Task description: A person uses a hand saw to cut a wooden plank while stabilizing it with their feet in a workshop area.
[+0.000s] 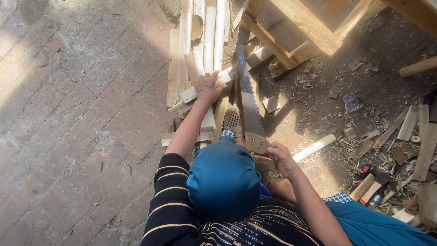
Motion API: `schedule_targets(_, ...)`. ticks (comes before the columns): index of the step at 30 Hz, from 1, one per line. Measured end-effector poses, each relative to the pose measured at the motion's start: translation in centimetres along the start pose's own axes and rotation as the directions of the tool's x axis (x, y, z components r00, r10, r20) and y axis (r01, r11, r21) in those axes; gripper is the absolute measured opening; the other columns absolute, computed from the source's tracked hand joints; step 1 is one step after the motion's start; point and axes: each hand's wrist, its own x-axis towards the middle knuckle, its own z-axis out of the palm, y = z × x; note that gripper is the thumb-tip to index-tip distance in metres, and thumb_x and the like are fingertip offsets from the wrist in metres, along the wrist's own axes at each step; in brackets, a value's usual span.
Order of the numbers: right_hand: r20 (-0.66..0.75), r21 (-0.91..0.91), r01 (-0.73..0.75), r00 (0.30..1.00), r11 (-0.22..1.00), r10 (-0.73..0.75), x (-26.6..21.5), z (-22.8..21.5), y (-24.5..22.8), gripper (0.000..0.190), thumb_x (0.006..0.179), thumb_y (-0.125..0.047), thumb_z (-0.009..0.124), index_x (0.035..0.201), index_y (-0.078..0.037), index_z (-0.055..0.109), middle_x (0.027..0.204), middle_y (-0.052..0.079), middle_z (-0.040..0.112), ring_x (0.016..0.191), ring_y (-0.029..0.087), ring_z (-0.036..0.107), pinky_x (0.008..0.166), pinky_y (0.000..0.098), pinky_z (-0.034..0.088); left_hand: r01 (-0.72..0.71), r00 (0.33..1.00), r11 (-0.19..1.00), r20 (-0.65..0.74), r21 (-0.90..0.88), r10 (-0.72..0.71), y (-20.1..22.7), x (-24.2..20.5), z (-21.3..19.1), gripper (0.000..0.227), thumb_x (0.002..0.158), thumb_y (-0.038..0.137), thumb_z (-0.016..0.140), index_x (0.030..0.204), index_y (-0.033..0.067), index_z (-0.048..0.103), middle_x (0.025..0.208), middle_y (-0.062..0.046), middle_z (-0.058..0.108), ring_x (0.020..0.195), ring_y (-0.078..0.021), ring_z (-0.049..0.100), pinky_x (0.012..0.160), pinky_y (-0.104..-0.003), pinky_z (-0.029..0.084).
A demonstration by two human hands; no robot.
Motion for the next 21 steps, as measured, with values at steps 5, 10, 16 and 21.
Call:
schedule_targets(5,0.052,0.153,-0.155,0.988,0.976,0.148,-3.4,7.3,-4.0,0.034,0.095,-0.042,0.057,0.109,-0.012,0.064,0.095,0.016,0.072,0.086,0.031,0.072,0.082,0.0442,0.059,-0.011,1.000,1.000,-0.005,-0.005,0.011,0.4,0.8,0.4,0.060,0.087,0.055,0.074,0.141,0.0361,0.054,0.114,0.001,0.063,0.114,-0.0256,0.060,0.099,-0.047,0.045)
schedule_targets(10,0.032,0.158,-0.358,0.933,0.920,0.358,-2.1,6.3,-3.2,0.052,0.100,-0.054,0.045,0.117,-0.014,0.075,0.070,0.010,0.056,0.065,0.021,0.057,0.066,0.0325,0.054,0.004,1.000,0.999,0.005,-0.043,-0.004,1.4,0.8,0.2,0.060,0.088,0.053,0.075,0.142,0.0364,0.053,0.117,0.001,0.062,0.116,-0.0251,0.059,0.098,-0.047,0.046)
schedule_targets(16,0.070,0.048,-0.273,0.960,0.961,0.270,-2.6,6.0,-4.3,0.047,0.099,-0.048,0.052,0.130,-0.016,0.070,0.060,0.004,0.047,0.068,0.026,0.059,0.062,0.0354,0.052,-0.052,0.993,0.998,-0.107,-0.035,0.048,2.2,-0.6,0.0,0.072,0.083,0.046,0.084,0.145,0.0333,0.049,0.129,-0.005,0.052,0.127,-0.0293,0.047,0.107,-0.049,0.040)
schedule_targets(21,-0.162,-0.293,0.149,0.966,0.945,-0.202,-5.3,6.0,-6.9,0.041,0.092,-0.018,0.073,0.130,-0.005,0.070,0.099,0.011,0.073,0.067,0.011,0.059,0.057,0.0244,0.053,-0.160,0.931,0.894,-0.365,-0.419,-0.005,5.2,-4.2,4.1,0.027,0.092,0.035,0.077,0.109,0.0164,0.070,0.090,-0.008,0.065,0.092,-0.0276,0.066,0.082,-0.038,0.052)
